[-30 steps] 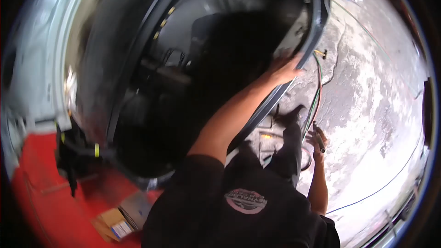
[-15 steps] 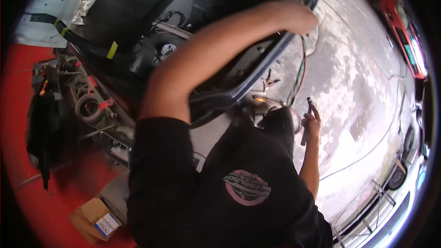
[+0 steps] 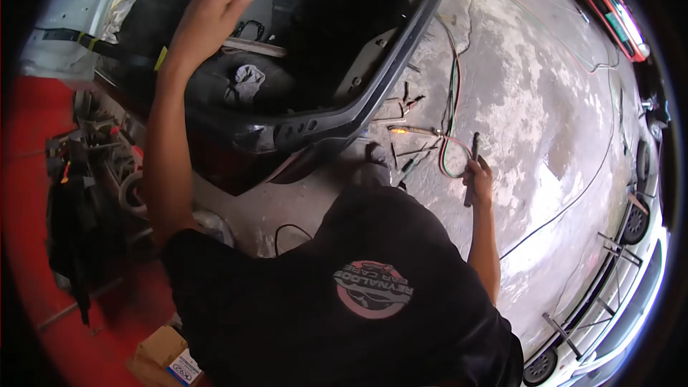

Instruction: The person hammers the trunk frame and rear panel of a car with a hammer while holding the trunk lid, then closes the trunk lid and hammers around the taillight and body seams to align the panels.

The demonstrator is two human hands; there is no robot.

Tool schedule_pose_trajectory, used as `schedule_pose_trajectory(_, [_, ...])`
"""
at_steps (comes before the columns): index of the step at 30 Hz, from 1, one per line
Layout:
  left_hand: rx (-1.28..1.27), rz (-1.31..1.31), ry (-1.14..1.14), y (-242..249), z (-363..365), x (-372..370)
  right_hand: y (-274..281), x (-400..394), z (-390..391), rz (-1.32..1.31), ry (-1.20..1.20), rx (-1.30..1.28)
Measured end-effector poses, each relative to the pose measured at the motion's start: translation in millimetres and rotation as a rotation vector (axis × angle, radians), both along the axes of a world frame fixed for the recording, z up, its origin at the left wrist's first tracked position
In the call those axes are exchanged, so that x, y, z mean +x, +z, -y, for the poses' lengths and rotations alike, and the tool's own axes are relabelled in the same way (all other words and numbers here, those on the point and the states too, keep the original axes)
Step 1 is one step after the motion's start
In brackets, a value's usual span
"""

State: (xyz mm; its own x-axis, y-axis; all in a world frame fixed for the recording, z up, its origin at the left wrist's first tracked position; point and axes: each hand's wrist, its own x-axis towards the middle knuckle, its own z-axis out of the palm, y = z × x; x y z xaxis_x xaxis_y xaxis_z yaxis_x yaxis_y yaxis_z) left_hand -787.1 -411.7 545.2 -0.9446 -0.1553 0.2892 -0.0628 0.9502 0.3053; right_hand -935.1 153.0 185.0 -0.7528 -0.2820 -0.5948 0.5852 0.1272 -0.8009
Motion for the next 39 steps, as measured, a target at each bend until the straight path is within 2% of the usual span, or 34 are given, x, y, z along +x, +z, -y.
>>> schedule_pose_trajectory(3, [0.050, -0.110, 0.101, 16.3, -21.1, 44.5, 12.9, 19.6, 8.1, 0.006, 0.099, 0.074])
schedule_pose_trajectory(4, [-0.011, -0.150, 0.110, 22.6, -25.9, 58.8, 18.9, 27.8, 12.0, 0.012, 0.131, 0.078])
schedule_pose_trajectory(7, [-0.131, -0.230, 0.167, 32.2, -39.6, 106.0, 49.4, 48.9, 22.7, -0.087, 0.169, -0.017])
schedule_pose_trajectory(10, [-0.161, -0.240, 0.288, 41.7, -50.7, 154.7, 82.9, 51.0, 37.8, -0.306, 0.202, 0.054])
schedule_pose_trajectory(12, [-0.113, -0.308, 0.372, 47.4, -49.3, 184.4, 130.3, 57.8, 46.3, -0.380, 0.163, -0.164])
schedule_pose_trajectory(15, [-0.215, -0.474, 0.335, 69.1, -45.4, 209.2, 163.5, 63.8, 61.4, -0.628, -0.004, -0.272])
schedule_pose_trajectory(16, [-0.201, -0.546, 0.373, 78.9, -52.0, 212.9, 184.8, 65.6, 67.8, -0.702, 0.022, -0.323])
schedule_pose_trajectory(17, [-0.233, -0.619, 0.372, 84.1, -46.3, 218.6, 205.9, 74.8, 71.6, -0.705, 0.020, -0.283])
schedule_pose_trajectory(18, [-0.211, -0.703, 0.383, 91.6, -47.6, 221.3, 194.2, 67.0, 71.3, -0.729, 0.056, -0.292])
schedule_pose_trajectory(20, [-0.196, -0.790, 0.376, 100.9, -38.0, 227.2, 205.5, 69.9, 70.9, -0.768, 0.108, -0.222])
schedule_pose_trajectory(23, [-0.207, -0.817, 0.434, 117.5, -15.5, 229.2, 218.7, 71.3, 78.4, -0.780, 0.187, -0.160])
schedule_pose_trajectory(25, [-0.308, -0.881, 0.406, 128.0, 7.3, 230.0, 231.2, 72.1, 92.3, -0.942, 0.199, -0.133])
schedule_pose_trajectory(26, [-0.355, -0.908, 0.391, 133.6, 21.3, 230.1, 250.9, 83.4, 102.8, -1.019, 0.203, -0.114])
schedule_pose_trajectory(27, [-0.354, -0.903, 0.397, 140.1, 34.5, 232.6, 278.7, 97.2, 108.5, -0.971, 0.236, -0.040])
schedule_pose_trajectory(34, [-0.408, -1.123, 0.416, 182.8, 174.2, 241.9, 384.0, 169.3, 213.0, -1.860, 0.219, 0.191])
schedule_pose_trajectory(36, [-0.414, -1.129, 0.427, 198.6, 208.8, 246.5, 417.1, 192.4, 261.8, -2.128, 0.282, 0.164])
schedule_pose_trajectory(39, [-0.409, -1.154, 0.400, 219.1, 235.9, 246.0, 464.6, 229.0, 330.3, -2.341, 0.374, 0.396])
